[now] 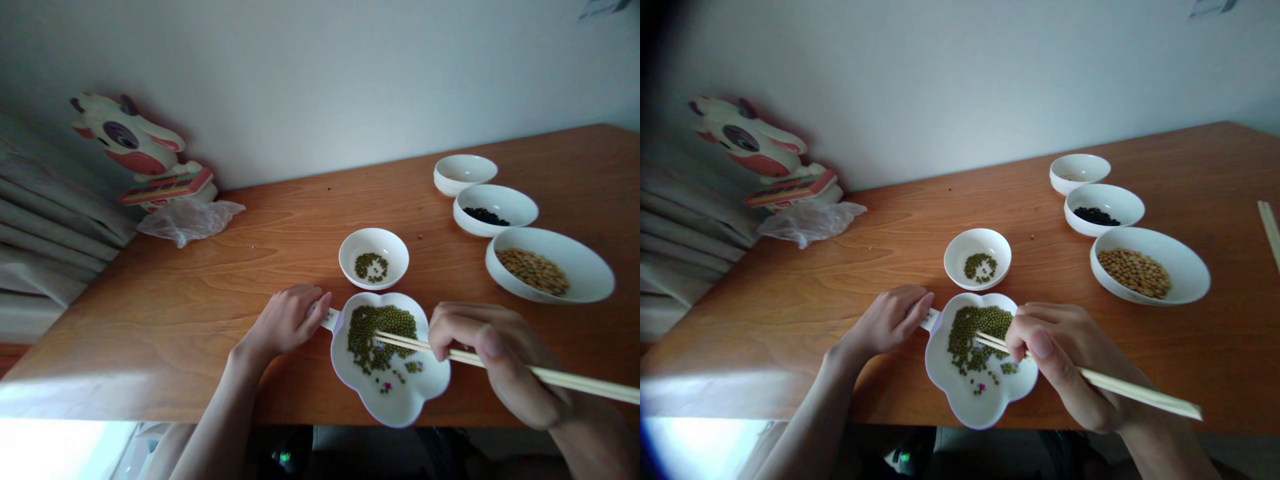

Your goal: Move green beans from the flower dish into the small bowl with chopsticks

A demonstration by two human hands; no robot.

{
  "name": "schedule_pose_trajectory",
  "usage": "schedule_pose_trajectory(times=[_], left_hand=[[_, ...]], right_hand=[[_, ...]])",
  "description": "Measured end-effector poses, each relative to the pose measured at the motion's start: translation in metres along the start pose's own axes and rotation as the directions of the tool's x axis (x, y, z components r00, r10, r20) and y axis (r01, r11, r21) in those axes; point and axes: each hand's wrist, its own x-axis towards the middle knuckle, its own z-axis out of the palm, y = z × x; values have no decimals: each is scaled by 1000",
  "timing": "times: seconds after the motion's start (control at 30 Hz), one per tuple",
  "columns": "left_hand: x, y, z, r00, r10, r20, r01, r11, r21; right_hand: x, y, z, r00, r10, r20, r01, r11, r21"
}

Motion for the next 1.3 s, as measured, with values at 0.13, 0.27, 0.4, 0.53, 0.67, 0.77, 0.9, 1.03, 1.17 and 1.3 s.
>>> schedule_pose_trajectory(times=[0.13,0.27,0.4,0.53,0.67,0.77,0.9,1.03,1.17,1.3], left_hand=[[0,1,-1,1000,-3,2,3,1000,-9],[0,1,-1,1000,-9,5,9,1000,-6],[0,0,0,1000,2,-2,-2,1000,-10],[0,0,0,1000,-4,2,4,1000,-14],[0,0,0,1000,-3,9,3,1000,-22],[0,0,0,1000,0,3,0,1000,-22],[0,-1,1,1000,6,8,-6,999,-35],[0,-2,2,1000,13,6,-13,999,-37],[0,-2,2,1000,11,9,-10,999,-36],[0,-2,3,1000,15,3,-15,999,-33]], right_hand=[[1,0,0,1000,-8,6,8,1000,-6],[0,2,0,1000,-9,6,9,1000,-5],[-1,4,1,999,-33,-13,33,999,17],[0,4,2,997,-59,-52,61,998,29],[0,3,2,993,-57,-100,63,997,48],[-1,2,-1,984,-79,-159,90,994,64],[3,-2,-5,942,-113,-315,143,987,74],[10,-3,-6,822,-140,-552,166,986,-4],[14,-3,-6,750,-121,-650,113,992,-54],[10,-2,-7,857,-81,-510,103,995,16]])
